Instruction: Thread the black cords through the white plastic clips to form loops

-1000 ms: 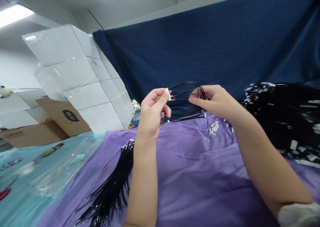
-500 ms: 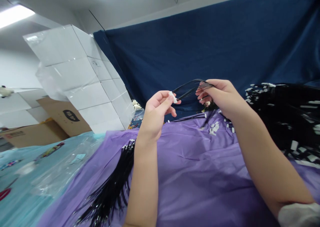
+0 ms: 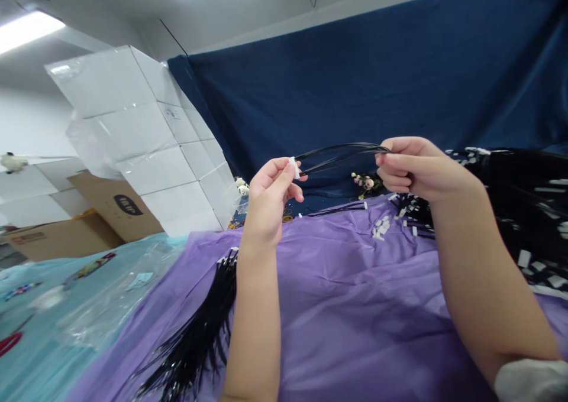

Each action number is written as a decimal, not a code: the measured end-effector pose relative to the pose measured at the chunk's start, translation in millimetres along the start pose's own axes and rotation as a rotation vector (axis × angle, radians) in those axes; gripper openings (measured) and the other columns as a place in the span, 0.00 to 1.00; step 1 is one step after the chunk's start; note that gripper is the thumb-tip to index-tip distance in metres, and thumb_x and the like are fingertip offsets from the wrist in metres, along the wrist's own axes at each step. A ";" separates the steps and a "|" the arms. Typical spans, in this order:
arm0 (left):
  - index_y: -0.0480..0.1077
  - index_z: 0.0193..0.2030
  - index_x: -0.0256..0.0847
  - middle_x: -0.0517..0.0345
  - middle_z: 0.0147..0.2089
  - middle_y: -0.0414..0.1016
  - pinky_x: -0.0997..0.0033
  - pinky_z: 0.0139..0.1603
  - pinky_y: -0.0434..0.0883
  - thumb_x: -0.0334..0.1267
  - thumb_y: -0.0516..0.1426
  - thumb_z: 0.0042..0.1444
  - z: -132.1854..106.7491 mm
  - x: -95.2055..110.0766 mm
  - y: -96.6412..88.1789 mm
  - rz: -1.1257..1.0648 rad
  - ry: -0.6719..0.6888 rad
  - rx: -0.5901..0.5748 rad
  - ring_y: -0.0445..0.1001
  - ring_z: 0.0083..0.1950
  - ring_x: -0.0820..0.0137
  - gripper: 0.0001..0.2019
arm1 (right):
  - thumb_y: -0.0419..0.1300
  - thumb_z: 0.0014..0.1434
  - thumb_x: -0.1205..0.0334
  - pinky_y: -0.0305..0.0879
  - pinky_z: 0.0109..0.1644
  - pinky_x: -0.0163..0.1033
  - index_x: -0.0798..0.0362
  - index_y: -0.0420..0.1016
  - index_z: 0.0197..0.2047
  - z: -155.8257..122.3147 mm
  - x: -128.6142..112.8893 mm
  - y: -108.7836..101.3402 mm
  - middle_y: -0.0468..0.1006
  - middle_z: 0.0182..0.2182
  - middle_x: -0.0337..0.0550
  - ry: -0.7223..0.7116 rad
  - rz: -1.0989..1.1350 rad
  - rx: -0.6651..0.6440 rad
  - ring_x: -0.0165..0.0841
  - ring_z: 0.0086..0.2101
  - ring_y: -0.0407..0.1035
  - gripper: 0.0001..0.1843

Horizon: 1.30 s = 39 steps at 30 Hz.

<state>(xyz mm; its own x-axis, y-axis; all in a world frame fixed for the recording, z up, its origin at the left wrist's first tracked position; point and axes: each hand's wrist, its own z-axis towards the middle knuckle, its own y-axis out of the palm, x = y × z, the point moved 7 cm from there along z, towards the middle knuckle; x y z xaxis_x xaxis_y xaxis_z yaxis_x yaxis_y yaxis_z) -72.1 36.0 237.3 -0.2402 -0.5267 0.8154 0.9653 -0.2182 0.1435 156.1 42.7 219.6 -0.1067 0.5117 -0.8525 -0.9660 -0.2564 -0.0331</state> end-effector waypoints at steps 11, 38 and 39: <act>0.73 0.33 0.37 0.59 0.33 0.72 0.79 0.23 0.67 0.38 0.62 0.53 6.2 3.9 -19.4 0.006 0.046 0.083 0.68 0.24 0.81 0.06 | 0.53 0.65 0.45 0.50 0.22 0.34 0.55 0.77 0.37 -3.4 -0.5 9.2 0.64 0.17 0.35 0.053 -0.274 -0.117 0.25 0.18 0.54 0.22; 0.71 0.33 0.38 0.62 0.27 0.70 0.76 0.25 0.65 0.37 0.59 0.56 8.1 -4.4 -11.3 0.316 0.032 0.053 0.66 0.22 0.80 0.05 | 0.58 0.57 0.53 0.61 0.33 0.36 0.48 0.82 0.32 10.1 23.9 12.1 0.80 0.29 0.38 0.272 -1.055 -0.105 0.33 0.32 0.71 0.13; 0.71 0.33 0.38 0.62 0.27 0.70 0.76 0.26 0.65 0.37 0.58 0.56 7.8 -4.1 -11.1 0.329 0.037 0.057 0.66 0.22 0.80 0.05 | 0.57 0.58 0.53 0.61 0.34 0.36 0.48 0.82 0.33 10.7 23.1 11.4 0.80 0.29 0.38 0.255 -1.080 -0.091 0.34 0.32 0.71 0.13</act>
<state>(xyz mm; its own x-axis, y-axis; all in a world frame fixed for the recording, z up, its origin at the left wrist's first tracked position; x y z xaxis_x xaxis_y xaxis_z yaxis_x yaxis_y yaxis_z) -81.0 47.1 236.8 0.0826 -0.5913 0.8022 0.9956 0.0141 -0.0922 140.1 60.4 205.2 0.8411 0.3211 -0.4352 -0.5006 0.1573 -0.8513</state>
